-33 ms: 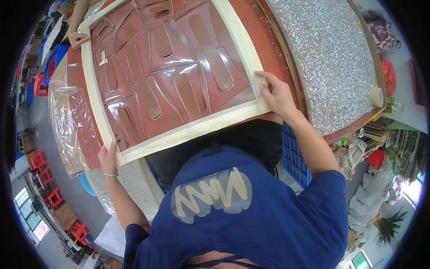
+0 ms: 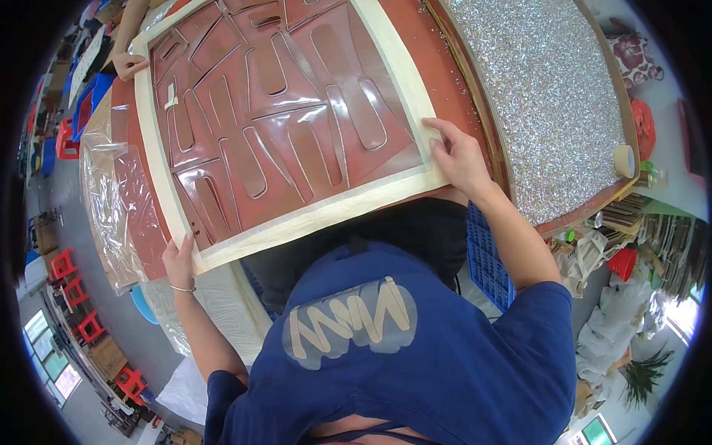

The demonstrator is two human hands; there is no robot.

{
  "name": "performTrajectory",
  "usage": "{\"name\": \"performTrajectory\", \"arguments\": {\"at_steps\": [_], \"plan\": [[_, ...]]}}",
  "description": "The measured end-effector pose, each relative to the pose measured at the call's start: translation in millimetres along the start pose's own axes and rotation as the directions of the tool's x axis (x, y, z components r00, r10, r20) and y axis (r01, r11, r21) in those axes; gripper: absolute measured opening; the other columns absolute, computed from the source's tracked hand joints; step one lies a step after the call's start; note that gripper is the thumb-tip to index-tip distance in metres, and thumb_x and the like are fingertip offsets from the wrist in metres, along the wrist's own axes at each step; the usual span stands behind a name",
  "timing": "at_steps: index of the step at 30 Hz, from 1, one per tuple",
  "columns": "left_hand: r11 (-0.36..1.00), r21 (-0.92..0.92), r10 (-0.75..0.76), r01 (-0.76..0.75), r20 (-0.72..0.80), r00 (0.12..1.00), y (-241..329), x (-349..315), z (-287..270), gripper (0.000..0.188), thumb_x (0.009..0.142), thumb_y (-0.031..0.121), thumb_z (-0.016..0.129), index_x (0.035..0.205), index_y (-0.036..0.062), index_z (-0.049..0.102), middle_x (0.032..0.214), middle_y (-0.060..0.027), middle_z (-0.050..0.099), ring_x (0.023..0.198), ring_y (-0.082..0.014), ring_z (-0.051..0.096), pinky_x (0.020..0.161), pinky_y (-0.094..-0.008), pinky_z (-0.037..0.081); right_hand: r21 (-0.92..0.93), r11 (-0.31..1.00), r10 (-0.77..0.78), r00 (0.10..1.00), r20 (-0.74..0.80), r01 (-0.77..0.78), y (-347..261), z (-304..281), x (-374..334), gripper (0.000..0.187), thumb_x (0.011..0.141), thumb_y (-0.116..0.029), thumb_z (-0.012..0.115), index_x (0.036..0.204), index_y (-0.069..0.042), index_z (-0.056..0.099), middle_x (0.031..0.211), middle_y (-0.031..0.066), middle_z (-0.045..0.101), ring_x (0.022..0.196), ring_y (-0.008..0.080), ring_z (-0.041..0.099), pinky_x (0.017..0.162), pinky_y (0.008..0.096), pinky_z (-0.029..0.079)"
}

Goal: Transfer decorative glitter patterns from a template frame to a workbench surface using plastic film and tape.

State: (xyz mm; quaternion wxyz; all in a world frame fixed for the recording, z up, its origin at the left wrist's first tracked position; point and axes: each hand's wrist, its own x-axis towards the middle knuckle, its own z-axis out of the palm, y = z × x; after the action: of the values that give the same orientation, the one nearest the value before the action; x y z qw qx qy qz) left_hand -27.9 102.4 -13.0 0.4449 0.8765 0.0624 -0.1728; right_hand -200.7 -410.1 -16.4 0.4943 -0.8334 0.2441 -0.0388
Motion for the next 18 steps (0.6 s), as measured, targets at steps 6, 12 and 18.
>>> {"name": "performTrajectory", "arguments": {"at_steps": [6,12,18], "plan": [[0.998,-0.056,-0.006,0.005,-0.006,1.0,2,-1,3,0.028,0.088,0.021,0.066,0.102,-0.0026,0.064,0.089,-0.0019,0.065,0.078,-0.0069,0.057,0.07,-0.0236,0.046,-0.018,1.0,0.013,1.0,-0.019,-0.013,0,1,2,0.036,0.084,-0.003,0.053,0.119,-0.006,0.059,0.07,0.0027,0.053,0.062,0.0074,0.046,0.059,0.0234,0.041],[0.999,-0.045,-0.001,0.002,0.024,1.0,1,3,0,0.029,0.087,0.022,0.066,0.101,-0.0032,0.064,0.09,-0.0021,0.065,0.078,-0.007,0.057,0.069,-0.023,0.046,-0.083,0.997,0.005,1.0,-0.025,-0.007,-7,0,2,0.036,0.082,-0.003,0.053,0.117,-0.006,0.061,0.071,0.0044,0.056,0.061,0.0083,0.047,0.059,0.0246,0.043],[0.99,-0.138,-0.009,0.013,0.034,0.999,3,1,-1,0.027,0.087,0.019,0.067,0.102,-0.0031,0.064,0.09,-0.0022,0.065,0.08,-0.0069,0.056,0.07,-0.0227,0.046,-0.099,0.995,-0.002,1.0,-0.028,-0.001,-11,3,1,0.036,0.082,-0.003,0.053,0.116,-0.006,0.061,0.074,0.007,0.061,0.063,0.0087,0.051,0.062,0.0249,0.044]]}}
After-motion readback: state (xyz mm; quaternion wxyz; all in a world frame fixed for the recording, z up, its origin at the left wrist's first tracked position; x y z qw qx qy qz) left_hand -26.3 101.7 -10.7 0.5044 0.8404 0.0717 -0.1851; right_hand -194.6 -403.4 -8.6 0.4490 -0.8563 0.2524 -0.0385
